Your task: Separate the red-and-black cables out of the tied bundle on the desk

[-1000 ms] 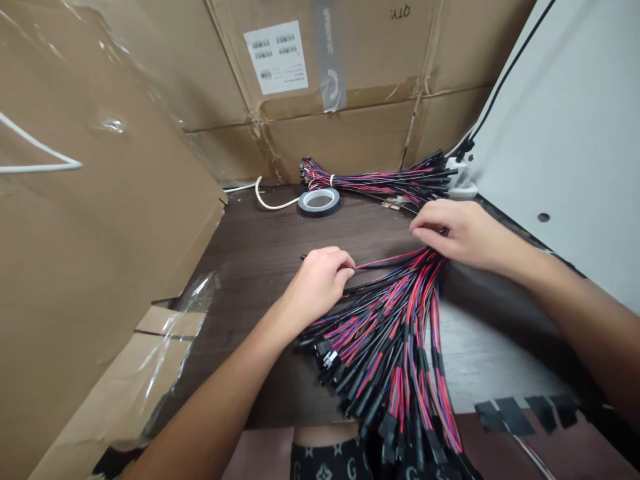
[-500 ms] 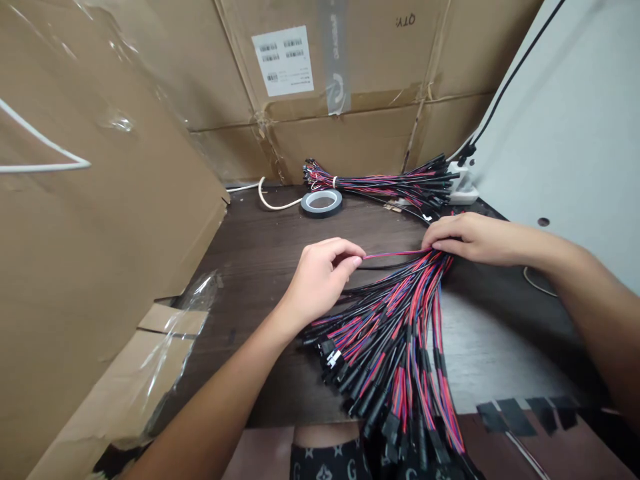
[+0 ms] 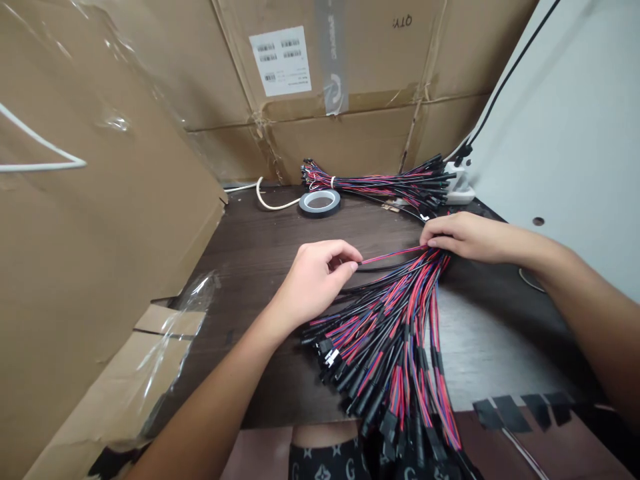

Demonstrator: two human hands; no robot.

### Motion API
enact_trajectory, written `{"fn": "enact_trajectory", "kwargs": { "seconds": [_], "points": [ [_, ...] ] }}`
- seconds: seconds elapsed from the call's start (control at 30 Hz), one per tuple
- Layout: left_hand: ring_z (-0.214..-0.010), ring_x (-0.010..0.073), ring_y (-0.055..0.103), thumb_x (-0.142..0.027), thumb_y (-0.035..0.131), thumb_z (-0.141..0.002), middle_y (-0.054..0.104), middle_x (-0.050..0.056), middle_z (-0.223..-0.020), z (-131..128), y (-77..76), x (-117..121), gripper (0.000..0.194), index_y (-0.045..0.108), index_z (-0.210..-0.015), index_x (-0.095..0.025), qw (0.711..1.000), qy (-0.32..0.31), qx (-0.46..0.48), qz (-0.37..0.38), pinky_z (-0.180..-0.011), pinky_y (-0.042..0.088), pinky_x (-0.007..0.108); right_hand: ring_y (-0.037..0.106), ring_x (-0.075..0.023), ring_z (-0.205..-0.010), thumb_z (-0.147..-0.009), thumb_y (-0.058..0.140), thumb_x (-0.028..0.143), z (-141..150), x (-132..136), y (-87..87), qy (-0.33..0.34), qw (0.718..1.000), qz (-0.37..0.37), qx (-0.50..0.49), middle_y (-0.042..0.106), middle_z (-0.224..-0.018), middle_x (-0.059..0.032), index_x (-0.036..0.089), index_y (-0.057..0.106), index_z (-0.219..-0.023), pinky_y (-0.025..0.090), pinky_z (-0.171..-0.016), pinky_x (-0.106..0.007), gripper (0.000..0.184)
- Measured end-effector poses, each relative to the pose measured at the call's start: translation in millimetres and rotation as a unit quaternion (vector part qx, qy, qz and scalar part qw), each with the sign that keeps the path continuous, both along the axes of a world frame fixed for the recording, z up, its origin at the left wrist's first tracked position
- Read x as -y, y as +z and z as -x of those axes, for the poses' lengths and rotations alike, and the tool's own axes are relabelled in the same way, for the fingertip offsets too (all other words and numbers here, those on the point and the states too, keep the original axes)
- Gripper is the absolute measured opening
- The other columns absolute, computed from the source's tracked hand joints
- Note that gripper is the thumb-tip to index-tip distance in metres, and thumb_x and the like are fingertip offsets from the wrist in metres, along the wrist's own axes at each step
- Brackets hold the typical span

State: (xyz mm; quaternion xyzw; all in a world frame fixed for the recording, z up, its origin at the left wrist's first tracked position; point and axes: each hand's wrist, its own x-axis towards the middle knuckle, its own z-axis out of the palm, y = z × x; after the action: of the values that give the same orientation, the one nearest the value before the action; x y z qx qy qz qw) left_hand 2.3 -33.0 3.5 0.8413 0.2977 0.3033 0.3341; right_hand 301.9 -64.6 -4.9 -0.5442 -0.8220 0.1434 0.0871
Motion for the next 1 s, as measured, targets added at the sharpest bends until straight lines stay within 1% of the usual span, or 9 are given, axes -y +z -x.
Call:
{"fn": "enact_trajectory", "kwargs": {
  "seconds": [0.17,0.33,0.43,0.57,0.67,0.83,1.0],
  "points": [
    [-0.063,0.011,0.057,-0.005,0.062,-0.079,0.067,-0.002,-0.071,-1,2.4,2,0.013,0.07,-0.08,-0.015,1.0,-0.014,-0.003,0.007,-0.061,0.043,0.023,0.063,-0.0171,-0.074,-0.09,0.042,0.028,-4,-2,-3.2,0.035,0.999,-0.031,-0.014,0.068,-0.084,-0.0059,0.018,0.064,-0.085,0.048,-0.069,-0.031,0.024],
    [-0.063,0.0109,0.057,-0.005,0.062,-0.08,0.067,-0.002,-0.071,0,1.2,2,0.012,0.07,-0.08,-0.015,1.0,-0.017,0.001,0.009,-0.061,0.043,0.023,0.063,-0.0175,-0.076,-0.091,0.041,0.028,-6,0,-4.6,0.044,0.999,-0.03,-0.006,0.068,-0.085,-0.0061,0.019,0.063,-0.087,0.049,-0.07,-0.032,0.024],
    [-0.063,0.0109,0.056,-0.006,0.061,-0.08,0.066,-0.002,-0.07,0,1.1,2,0.012,0.069,-0.079,-0.014,1.0,-0.016,-0.002,0.014,-0.06,0.043,0.022,0.063,-0.0179,-0.077,-0.091,0.041,0.028,-6,0,-4.3,0.045,0.998,-0.03,-0.007,0.068,-0.086,-0.0064,0.019,0.063,-0.088,0.049,-0.071,-0.032,0.024],
    [-0.061,0.0105,0.055,-0.006,0.061,-0.08,0.065,-0.003,-0.068,1,1.8,1,0.012,0.069,-0.081,-0.014,0.999,-0.015,-0.01,0.026,-0.059,0.042,0.022,0.063,-0.0179,-0.079,-0.093,0.041,0.03,-6,-1,-2.4,0.071,0.996,-0.052,-0.027,0.066,-0.087,-0.0074,0.019,0.064,-0.086,0.049,-0.073,-0.032,0.026],
    [-0.061,0.0103,0.055,-0.006,0.061,-0.079,0.064,-0.003,-0.067,2,1.4,0,0.012,0.069,-0.08,-0.015,0.999,-0.013,-0.017,0.029,-0.06,0.041,0.022,0.063,-0.018,-0.081,-0.094,0.041,0.032,-4,-1,-0.4,0.082,0.995,-0.055,-0.033,0.066,-0.089,-0.0079,0.019,0.065,-0.086,0.049,-0.075,-0.032,0.028],
    [-0.059,0.0101,0.053,-0.009,0.06,-0.079,0.062,-0.004,-0.065,5,1.7,-4,0.011,0.069,-0.078,-0.015,0.998,-0.017,-0.055,0.031,-0.059,0.04,0.022,0.062,-0.0185,-0.082,-0.095,0.039,0.031,-3,-2,-0.8,0.085,0.994,-0.057,-0.031,0.066,-0.088,-0.0081,0.019,0.065,-0.085,0.048,-0.076,-0.033,0.031],
    [-0.057,0.0112,0.052,-0.017,0.06,-0.081,0.061,-0.003,-0.062,14,8.2,-10,0.009,0.068,-0.076,-0.016,0.991,-0.023,-0.131,0.029,-0.058,0.04,0.023,0.063,-0.018,-0.081,-0.094,0.04,0.032,-4,-3,-2.2,0.092,0.993,-0.06,-0.041,0.067,-0.087,-0.0077,0.019,0.067,-0.085,0.049,-0.076,-0.032,0.031]
  ]
}}
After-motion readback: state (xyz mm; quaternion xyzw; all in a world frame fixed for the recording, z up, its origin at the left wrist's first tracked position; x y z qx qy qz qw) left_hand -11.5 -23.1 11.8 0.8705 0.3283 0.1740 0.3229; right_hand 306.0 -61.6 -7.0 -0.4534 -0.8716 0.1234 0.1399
